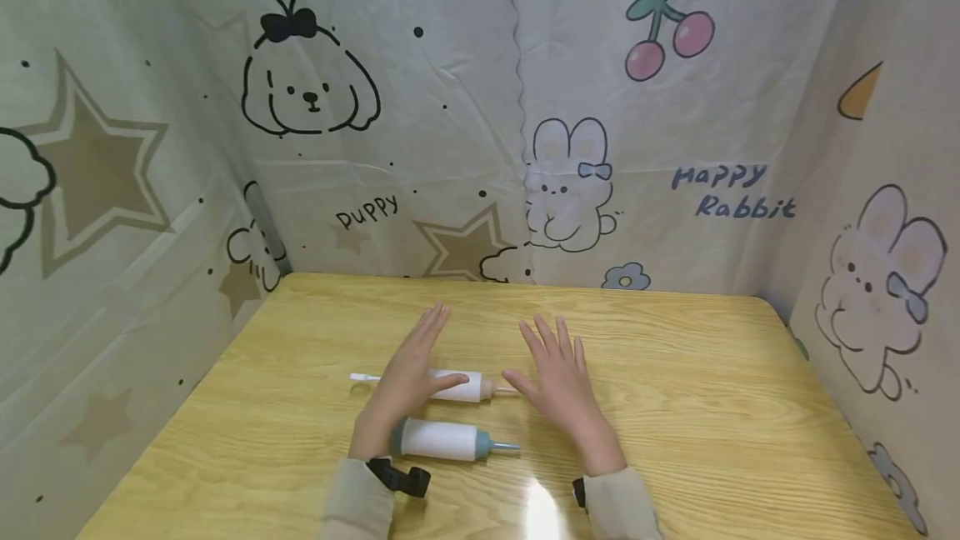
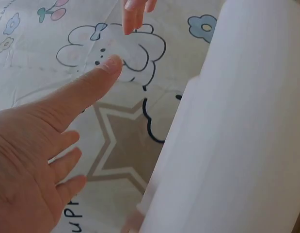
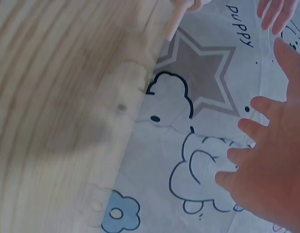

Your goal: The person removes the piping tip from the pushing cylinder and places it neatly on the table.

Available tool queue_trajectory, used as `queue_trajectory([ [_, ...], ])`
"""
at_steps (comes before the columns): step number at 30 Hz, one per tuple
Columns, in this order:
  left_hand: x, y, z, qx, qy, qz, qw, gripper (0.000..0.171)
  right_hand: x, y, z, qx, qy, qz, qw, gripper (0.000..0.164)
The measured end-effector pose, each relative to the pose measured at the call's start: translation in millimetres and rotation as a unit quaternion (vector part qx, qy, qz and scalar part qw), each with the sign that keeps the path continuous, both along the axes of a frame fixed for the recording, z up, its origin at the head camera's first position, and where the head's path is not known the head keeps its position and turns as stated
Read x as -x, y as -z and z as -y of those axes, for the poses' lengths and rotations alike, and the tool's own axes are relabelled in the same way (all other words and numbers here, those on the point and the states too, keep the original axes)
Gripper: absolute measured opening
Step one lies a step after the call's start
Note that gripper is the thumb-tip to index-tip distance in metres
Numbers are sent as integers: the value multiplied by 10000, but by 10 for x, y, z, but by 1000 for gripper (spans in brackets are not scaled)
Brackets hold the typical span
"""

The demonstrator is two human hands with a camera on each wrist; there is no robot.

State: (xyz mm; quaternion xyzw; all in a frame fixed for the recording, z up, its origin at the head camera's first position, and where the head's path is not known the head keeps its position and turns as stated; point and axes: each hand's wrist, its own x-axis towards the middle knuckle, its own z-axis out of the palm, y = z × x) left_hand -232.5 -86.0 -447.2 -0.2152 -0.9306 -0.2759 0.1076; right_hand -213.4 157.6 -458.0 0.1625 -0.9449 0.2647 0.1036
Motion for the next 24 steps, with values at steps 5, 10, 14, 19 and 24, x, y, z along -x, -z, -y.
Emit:
queue_trajectory([
  [5, -1, 4, 131, -260, 78, 254, 9993, 101, 31, 26, 94, 50, -338, -14, 9994, 78],
  [10, -2, 24, 269, -352, 31, 659, 9972, 102, 44, 50, 171, -36, -606, -52, 9981, 79],
  [14, 2, 49, 365, -429, -49, 1000, 9941, 99, 54, 69, 203, -56, -770, 19, 9970, 79],
  [19, 12, 82, 456, -487, -162, 1354, 9895, 92, 65, 94, 223, -97, -920, 209, 9955, 78],
  [24, 26, 140, 547, -476, -122, 1604, 9858, 84, 76, 105, 245, -93, -1043, 429, 9936, 72],
])
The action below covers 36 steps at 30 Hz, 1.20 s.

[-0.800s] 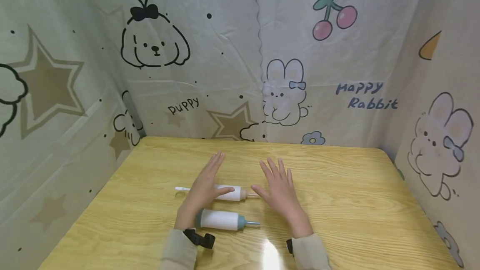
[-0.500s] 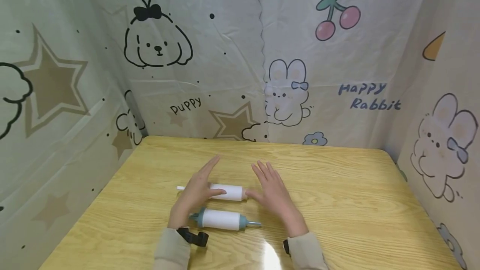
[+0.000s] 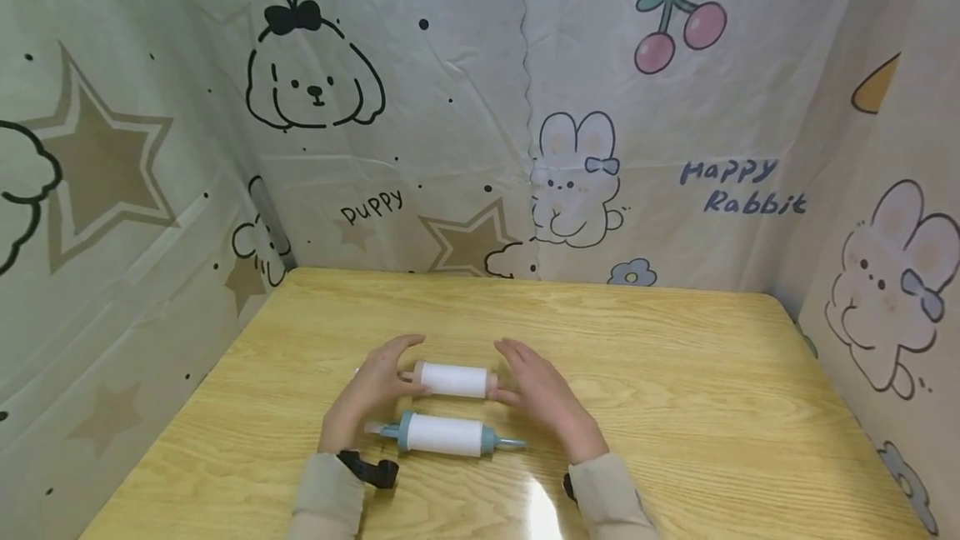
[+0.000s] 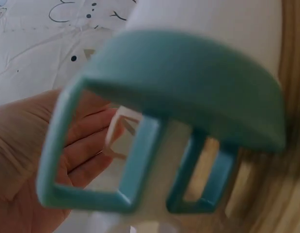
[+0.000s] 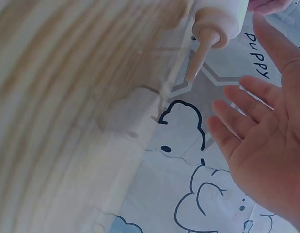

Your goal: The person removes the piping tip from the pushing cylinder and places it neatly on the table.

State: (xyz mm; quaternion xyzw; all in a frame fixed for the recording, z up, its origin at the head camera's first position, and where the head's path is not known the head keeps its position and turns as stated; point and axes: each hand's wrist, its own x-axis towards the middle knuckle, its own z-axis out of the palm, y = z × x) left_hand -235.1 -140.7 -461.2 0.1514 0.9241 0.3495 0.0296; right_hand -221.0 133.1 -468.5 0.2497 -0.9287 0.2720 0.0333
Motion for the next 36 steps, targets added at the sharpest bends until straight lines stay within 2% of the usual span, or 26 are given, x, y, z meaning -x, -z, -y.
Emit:
queue_trajectory([
  [10, 22, 70, 78, -427, 253, 383, 9980, 73, 70, -11, 24, -114, -83, 507, 9986, 55],
  [14, 28, 83, 84, -585, 340, 506, 9964, 68, 104, -26, 31, -262, -233, 555, 9978, 46],
  [19, 46, 98, 88, -655, 335, 541, 9958, 62, 146, -29, 32, -348, -444, 504, 9971, 29],
  [23, 51, 117, 93, -678, 326, 470, 9961, 58, 170, -8, 48, -314, -452, 592, 9967, 19],
  [31, 23, 163, 107, -827, 336, 485, 9948, 57, 165, 44, 58, -220, -290, 716, 9968, 16],
  [36, -6, 133, 103, -798, 202, 445, 9956, 59, 128, 50, 30, -22, -225, 547, 9982, 19],
])
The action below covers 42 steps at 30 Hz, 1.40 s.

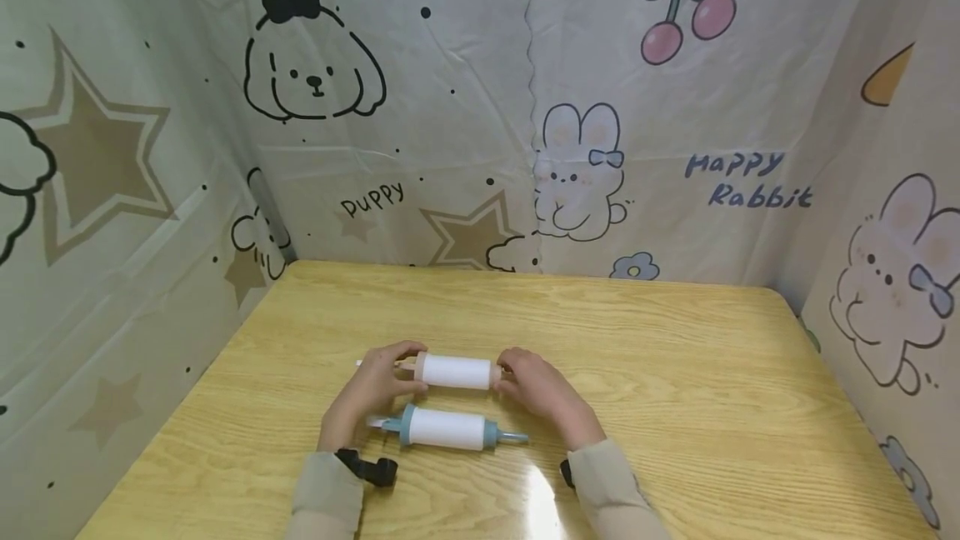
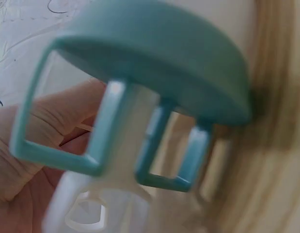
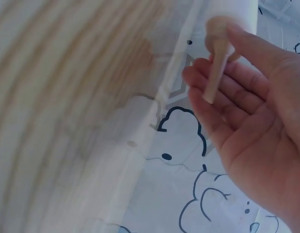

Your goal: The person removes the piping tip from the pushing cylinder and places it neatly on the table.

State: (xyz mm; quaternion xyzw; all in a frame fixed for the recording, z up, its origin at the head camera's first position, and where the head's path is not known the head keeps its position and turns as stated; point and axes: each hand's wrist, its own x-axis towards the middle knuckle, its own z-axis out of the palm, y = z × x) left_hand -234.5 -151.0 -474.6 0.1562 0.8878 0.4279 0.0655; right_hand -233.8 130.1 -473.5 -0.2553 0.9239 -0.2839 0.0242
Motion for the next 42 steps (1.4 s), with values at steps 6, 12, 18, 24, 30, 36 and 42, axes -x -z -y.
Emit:
queue_trajectory([
  [6, -23, -118, -6, 333, -171, -532, 9979, 57, -40, -28, -24, 370, 150, -32, 9992, 27],
  [12, -43, -219, 0, 408, -207, -789, 9958, 58, -62, -39, -57, 747, 261, -102, 9968, 29],
  [18, -56, -288, -22, 405, -219, -960, 9943, 56, -57, -42, -107, 1062, 188, -454, 9931, 28],
  [24, -57, -301, -56, 316, -110, -993, 9945, 56, -75, -60, -163, 1201, 88, -692, 9903, 26],
  [30, -38, -311, -146, 311, 52, -1159, 9928, 56, -116, -63, -257, 1282, 147, -823, 9882, 26],
  [36, -19, -316, -269, 269, 261, -1281, 9911, 55, -164, -60, -397, 1345, 199, -975, 9859, 26],
  [42, -4, -304, -414, 252, 413, -1291, 9904, 56, -209, -39, -547, 1266, 358, -1170, 9844, 26],
])
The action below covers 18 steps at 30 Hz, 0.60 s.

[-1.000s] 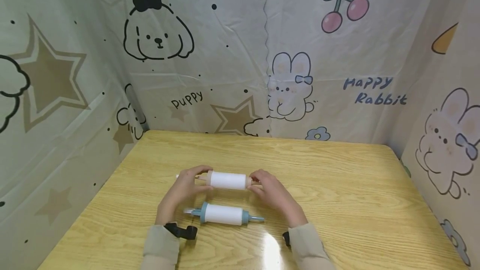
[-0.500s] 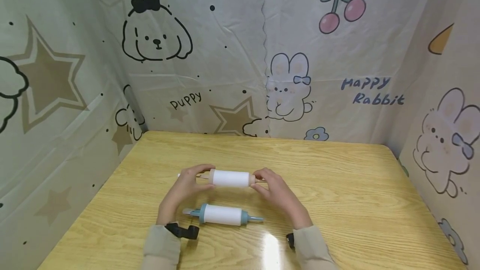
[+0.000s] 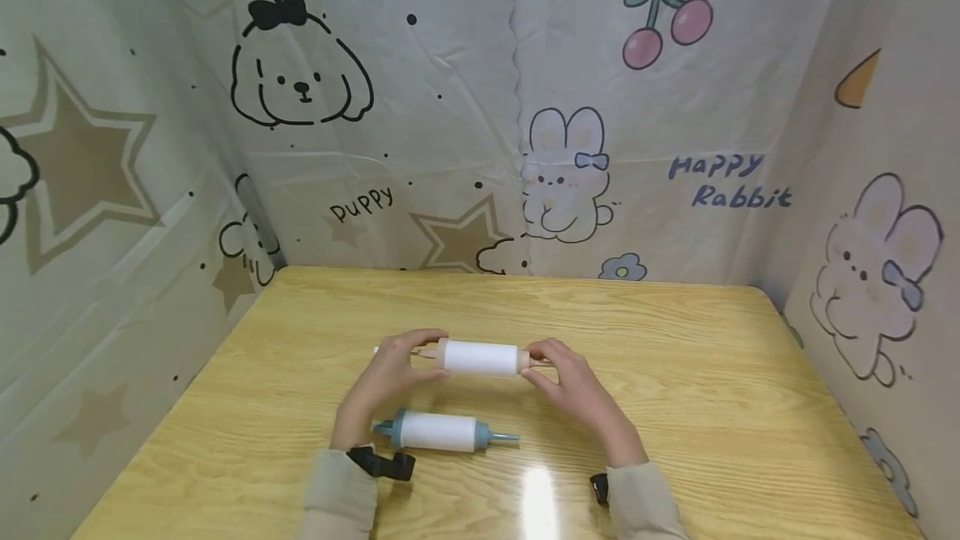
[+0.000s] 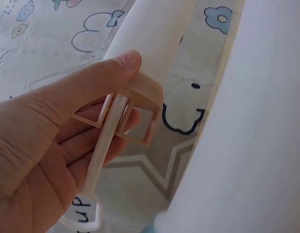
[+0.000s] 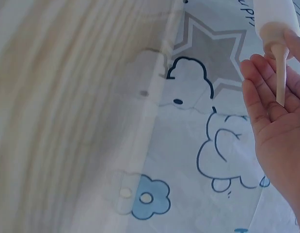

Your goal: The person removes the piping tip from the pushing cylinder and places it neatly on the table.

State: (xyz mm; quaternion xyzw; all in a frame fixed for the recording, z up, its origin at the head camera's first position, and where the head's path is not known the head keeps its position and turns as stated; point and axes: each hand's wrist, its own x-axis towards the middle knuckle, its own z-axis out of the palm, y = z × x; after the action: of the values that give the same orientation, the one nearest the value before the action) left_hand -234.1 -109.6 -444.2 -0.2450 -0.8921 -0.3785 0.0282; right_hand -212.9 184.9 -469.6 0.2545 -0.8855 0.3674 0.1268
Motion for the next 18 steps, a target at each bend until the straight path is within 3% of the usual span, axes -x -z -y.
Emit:
queue_trajectory([
  [18, 38, 26, -397, -159, 382, -178, 9990, 55, -114, 3, -391, -121, 416, -128, 9990, 28],
])
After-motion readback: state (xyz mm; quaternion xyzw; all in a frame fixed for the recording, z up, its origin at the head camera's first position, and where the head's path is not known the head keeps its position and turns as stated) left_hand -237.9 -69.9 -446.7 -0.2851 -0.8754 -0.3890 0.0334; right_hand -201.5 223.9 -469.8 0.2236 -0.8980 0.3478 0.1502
